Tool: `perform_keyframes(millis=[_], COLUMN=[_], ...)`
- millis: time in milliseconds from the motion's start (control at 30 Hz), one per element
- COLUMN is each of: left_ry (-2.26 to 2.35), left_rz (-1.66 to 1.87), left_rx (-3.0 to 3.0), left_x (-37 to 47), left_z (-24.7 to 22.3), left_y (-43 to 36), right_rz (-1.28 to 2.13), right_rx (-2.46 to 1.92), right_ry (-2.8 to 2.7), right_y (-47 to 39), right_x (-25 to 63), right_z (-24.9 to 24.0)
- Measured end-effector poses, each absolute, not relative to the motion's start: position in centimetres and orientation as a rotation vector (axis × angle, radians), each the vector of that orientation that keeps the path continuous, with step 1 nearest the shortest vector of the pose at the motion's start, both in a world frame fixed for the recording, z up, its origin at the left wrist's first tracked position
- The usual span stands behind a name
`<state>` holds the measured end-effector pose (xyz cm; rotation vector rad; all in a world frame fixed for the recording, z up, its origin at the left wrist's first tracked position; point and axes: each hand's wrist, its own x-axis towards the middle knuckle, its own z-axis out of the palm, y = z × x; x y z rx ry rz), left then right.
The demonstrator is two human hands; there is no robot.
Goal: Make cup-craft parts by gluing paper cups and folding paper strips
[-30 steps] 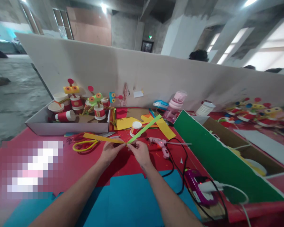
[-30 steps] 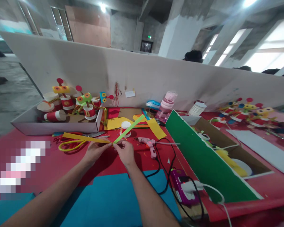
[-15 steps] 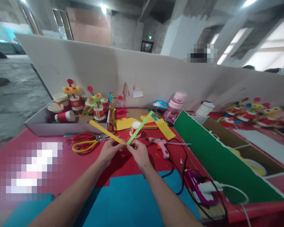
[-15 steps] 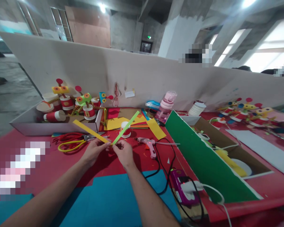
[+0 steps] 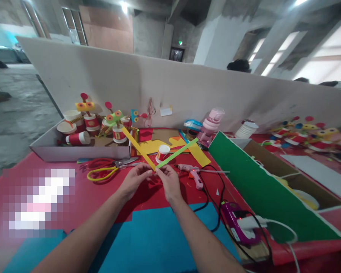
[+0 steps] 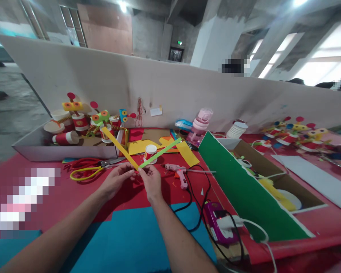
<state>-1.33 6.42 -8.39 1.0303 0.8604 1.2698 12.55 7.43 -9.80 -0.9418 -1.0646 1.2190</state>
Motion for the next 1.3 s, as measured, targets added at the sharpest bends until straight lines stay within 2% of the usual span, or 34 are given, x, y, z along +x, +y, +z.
perform_keyframes(millis=[300, 567, 900, 1167, 1300], left_ry=[1.013, 0.989, 0.999, 0.94, 0.963], left_rz=[1.279, 1.271, 1.281, 1.26, 1.237], left_rx=[1.143, 1.067, 1.069, 1.03, 1.045], left_x=[-1.4, -1.2, -1.2, -1.7, -1.6], left_z=[-8.6, -8.8, -8.8, -8.8, -8.8], left_y=[6.5, 6.4, 6.5, 6.6, 6.5], right_rz=[1.374, 1.36, 1.241, 1.439, 1.422], right_rx=[-0.919, -0.914, -0.97, -0.915, -0.942], right_ry=[-1.058, -0.994, -1.185, -1.029, -1.029], right_y=[7.1, 6.9, 6.9, 7.6, 7.6], right_x=[12.4, 12.0, 12.3, 12.5, 12.4], right_z=[-9.5, -9.5, -9.4, -10.2, -10.5])
